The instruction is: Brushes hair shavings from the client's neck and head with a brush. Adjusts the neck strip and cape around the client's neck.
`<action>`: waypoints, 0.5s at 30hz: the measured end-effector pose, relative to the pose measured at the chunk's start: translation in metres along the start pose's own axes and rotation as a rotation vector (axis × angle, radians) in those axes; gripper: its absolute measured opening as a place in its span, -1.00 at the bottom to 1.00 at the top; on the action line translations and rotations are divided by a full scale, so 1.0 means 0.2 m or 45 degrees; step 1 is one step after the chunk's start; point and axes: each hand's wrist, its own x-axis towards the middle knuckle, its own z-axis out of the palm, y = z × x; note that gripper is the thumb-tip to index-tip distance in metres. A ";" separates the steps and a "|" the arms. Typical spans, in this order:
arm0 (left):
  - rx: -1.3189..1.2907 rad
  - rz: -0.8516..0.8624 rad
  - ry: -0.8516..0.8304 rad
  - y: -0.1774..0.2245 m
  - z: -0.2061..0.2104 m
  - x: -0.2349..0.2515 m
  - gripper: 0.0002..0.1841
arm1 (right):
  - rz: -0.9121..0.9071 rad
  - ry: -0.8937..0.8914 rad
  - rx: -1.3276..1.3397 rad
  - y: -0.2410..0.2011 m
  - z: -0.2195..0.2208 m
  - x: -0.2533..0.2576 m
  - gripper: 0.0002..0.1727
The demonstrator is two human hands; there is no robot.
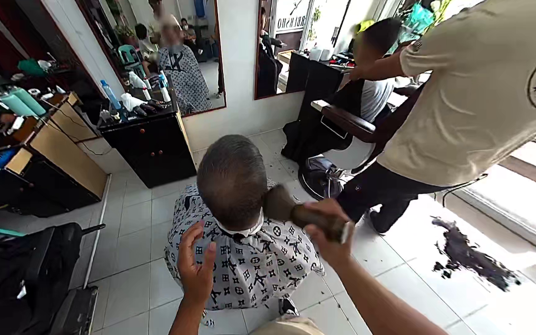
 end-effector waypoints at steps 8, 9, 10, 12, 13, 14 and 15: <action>0.787 0.707 -0.628 -0.09 0.25 -0.09 -0.77 | 0.022 -0.246 0.178 0.15 -0.08 0.28 -0.59; 0.842 0.705 -0.717 -0.10 0.26 -0.11 -0.77 | 0.064 -0.495 -0.045 0.19 -0.11 0.32 -0.53; 0.878 0.664 -0.799 -0.10 0.27 -0.12 -0.77 | 0.125 -0.682 -0.283 0.22 -0.12 0.35 -0.48; 0.912 0.543 -0.870 -0.09 0.28 -0.13 -0.76 | 0.238 -0.507 -0.370 0.25 -0.13 0.33 -0.50; 0.920 0.472 -0.840 -0.09 0.27 -0.13 -0.76 | 0.275 -0.249 -0.149 0.25 -0.13 0.30 -0.59; 0.924 0.382 -0.780 -0.08 0.26 -0.13 -0.77 | 0.338 -0.105 0.122 0.23 -0.12 0.27 -0.68; 0.922 0.267 -0.715 -0.07 0.25 -0.14 -0.77 | 0.418 -0.170 0.244 0.21 -0.12 0.23 -0.70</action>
